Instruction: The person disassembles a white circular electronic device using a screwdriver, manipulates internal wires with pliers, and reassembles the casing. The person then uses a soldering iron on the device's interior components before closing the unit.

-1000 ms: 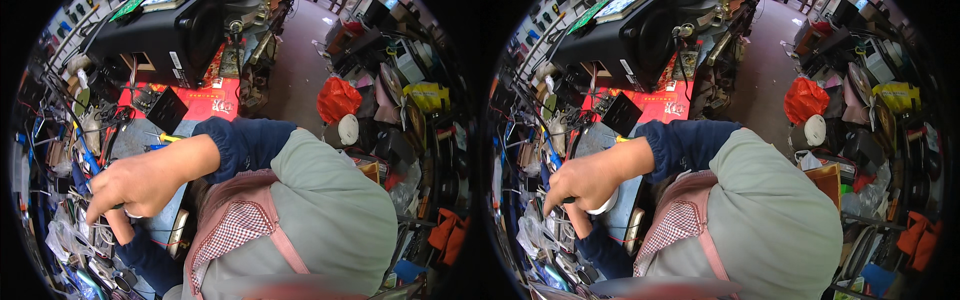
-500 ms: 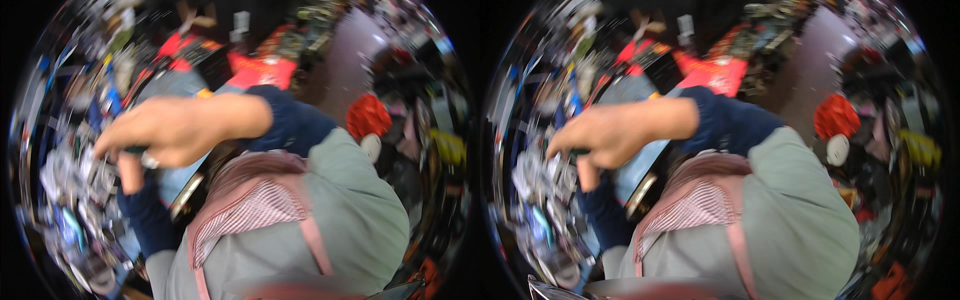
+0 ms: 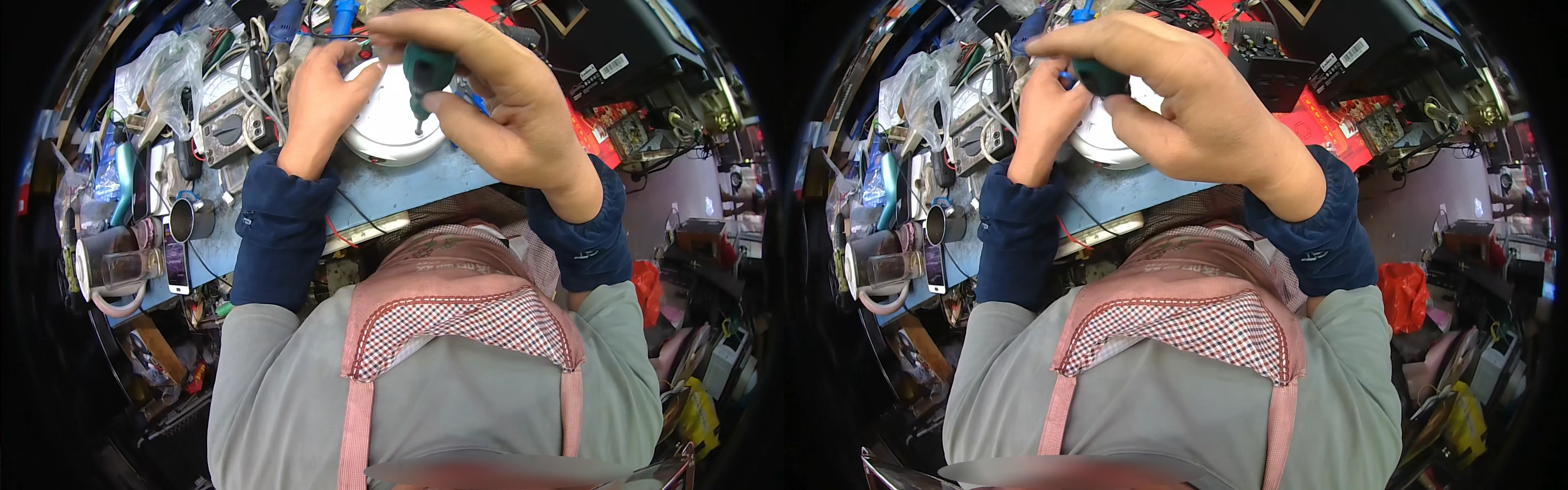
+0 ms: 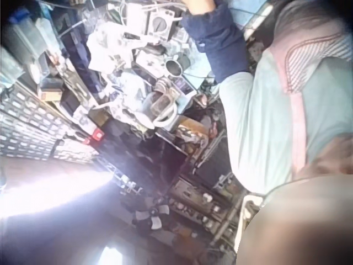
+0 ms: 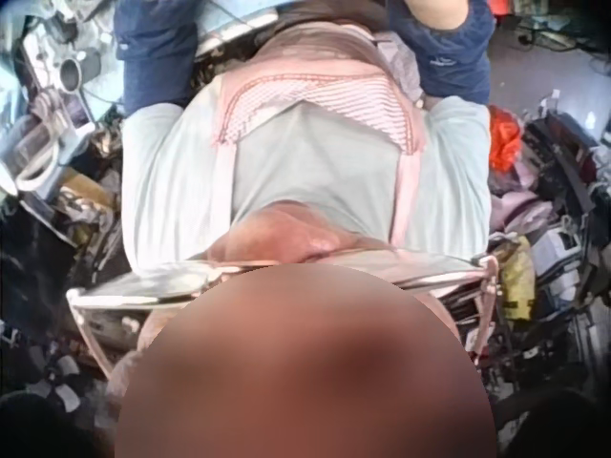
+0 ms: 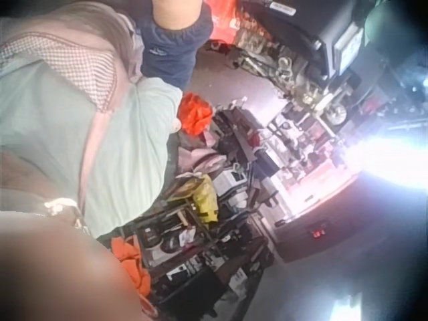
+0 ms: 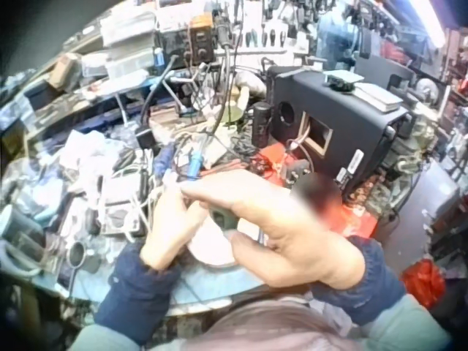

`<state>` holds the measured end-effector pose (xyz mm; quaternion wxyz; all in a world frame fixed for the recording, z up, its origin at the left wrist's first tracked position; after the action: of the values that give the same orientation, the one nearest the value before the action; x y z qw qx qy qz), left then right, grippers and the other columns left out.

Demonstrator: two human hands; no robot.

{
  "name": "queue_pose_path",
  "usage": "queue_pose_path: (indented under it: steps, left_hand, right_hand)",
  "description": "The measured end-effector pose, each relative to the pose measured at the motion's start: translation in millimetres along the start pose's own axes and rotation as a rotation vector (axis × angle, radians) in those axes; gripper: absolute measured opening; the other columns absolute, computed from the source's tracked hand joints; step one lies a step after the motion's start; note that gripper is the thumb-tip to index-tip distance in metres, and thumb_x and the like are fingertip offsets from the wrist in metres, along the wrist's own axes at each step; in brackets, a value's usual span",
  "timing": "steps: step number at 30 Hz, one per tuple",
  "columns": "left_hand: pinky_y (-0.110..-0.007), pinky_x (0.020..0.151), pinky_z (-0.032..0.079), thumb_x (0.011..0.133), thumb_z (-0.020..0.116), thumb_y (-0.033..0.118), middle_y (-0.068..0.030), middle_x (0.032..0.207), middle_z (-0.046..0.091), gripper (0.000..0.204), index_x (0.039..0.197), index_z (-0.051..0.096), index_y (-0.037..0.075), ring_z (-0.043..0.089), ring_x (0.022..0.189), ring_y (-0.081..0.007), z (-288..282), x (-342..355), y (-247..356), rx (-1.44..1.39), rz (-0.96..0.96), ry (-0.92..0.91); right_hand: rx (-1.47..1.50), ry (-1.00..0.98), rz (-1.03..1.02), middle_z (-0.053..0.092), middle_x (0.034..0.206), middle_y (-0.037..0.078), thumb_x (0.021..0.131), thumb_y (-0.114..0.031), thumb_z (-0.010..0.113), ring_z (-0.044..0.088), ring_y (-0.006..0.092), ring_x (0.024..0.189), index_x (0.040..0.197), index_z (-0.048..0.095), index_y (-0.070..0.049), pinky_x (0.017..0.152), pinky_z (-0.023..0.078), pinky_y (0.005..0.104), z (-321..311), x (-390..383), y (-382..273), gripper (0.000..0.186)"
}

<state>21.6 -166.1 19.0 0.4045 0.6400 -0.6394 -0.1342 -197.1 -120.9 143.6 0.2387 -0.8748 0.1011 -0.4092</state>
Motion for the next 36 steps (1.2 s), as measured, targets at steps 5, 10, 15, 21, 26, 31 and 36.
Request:
queue_pose_path:
  steps: [5,10,15,21,26,31,36]
  left_hand:
    - [-0.032,0.091,0.054,0.090,0.086,0.016,-0.0039,0.113,0.075,0.048,0.135,0.075,0.005,0.066,0.098,-0.0152,-10.2,-24.6,50.0,-0.630,0.274,-0.538]
    - [-0.036,0.110,0.054,0.102,0.082,0.022,-0.0126,0.133,0.075,0.047,0.142,0.071,-0.001,0.069,0.125,-0.0222,-6.3,-47.7,78.6,-1.138,0.202,-0.739]
    - [-0.032,0.096,0.060,0.098,0.086,0.016,-0.0093,0.118,0.081,0.035,0.128,0.077,0.000,0.077,0.105,-0.0190,0.0,-40.7,69.1,-0.883,0.181,-0.585]
    - [-0.031,0.085,0.058,0.086,0.093,0.015,-0.0066,0.107,0.080,0.042,0.123,0.076,0.004,0.075,0.093,-0.0178,-9.9,-45.2,85.7,-0.428,0.484,-0.203]
    - [-0.029,0.077,0.056,0.087,0.092,0.010,-0.0033,0.101,0.076,0.042,0.123,0.073,0.002,0.070,0.089,-0.0107,2.3,-43.7,66.5,-0.966,-0.018,-0.628]
    - [-0.028,0.066,0.051,0.083,0.094,0.009,0.0033,0.088,0.069,0.045,0.122,0.071,0.003,0.062,0.077,-0.0087,3.8,-43.2,71.3,-0.573,0.323,-0.187]
    - [-0.029,0.074,0.055,0.089,0.090,0.009,0.0013,0.092,0.073,0.037,0.123,0.075,0.001,0.064,0.080,-0.0083,10.4,-43.7,64.6,-0.633,0.095,-0.670]
  right_hand:
    - [0.054,-0.004,-0.071,0.067,0.120,0.016,0.086,0.002,0.081,0.065,0.0306,0.111,0.155,0.066,-0.007,0.103,0.053,0.0426,0.1,3.9,10.0,0.071]
    - [-0.097,0.065,-0.154,0.061,0.111,0.013,0.086,-0.013,0.091,0.063,0.0314,0.107,0.156,0.065,-0.008,0.104,0.051,0.0417,7.4,4.8,5.9,0.075]
    - [-0.022,0.161,-0.121,0.061,0.116,0.014,0.086,-0.015,0.093,0.061,0.0287,0.102,0.157,0.063,-0.007,0.093,0.052,0.0382,7.5,6.7,-10.1,0.078]
    - [0.014,0.079,-0.079,0.065,0.127,0.018,0.088,-0.008,0.089,0.065,0.0300,0.111,0.159,0.058,-0.002,0.095,0.054,0.0369,-0.5,-0.7,1.3,0.079]
    - [0.035,0.161,-0.144,0.065,0.141,0.021,0.089,-0.001,0.082,0.066,0.0350,0.126,0.161,0.054,0.001,0.108,0.052,0.0385,7.0,-5.0,8.9,0.077]
    - [0.057,0.130,0.004,0.062,0.149,0.019,0.091,0.006,0.077,0.066,0.0312,0.129,0.169,0.043,-0.002,0.110,0.052,0.0401,6.0,-3.5,3.6,0.085]
    - [0.327,0.142,0.178,0.067,0.140,0.016,0.086,0.004,0.078,0.070,0.0270,0.123,0.164,0.047,-0.008,0.096,0.057,0.0380,18.7,-19.6,25.4,0.085]
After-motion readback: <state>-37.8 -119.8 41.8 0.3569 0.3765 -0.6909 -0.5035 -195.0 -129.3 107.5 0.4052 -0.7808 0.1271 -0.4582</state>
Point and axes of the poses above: each hand's wrist, its own x-axis towards the middle knuckle, its own z-axis out of the palm, y = z × x, the point moved 6 cm from there along x, towards the middle knuckle
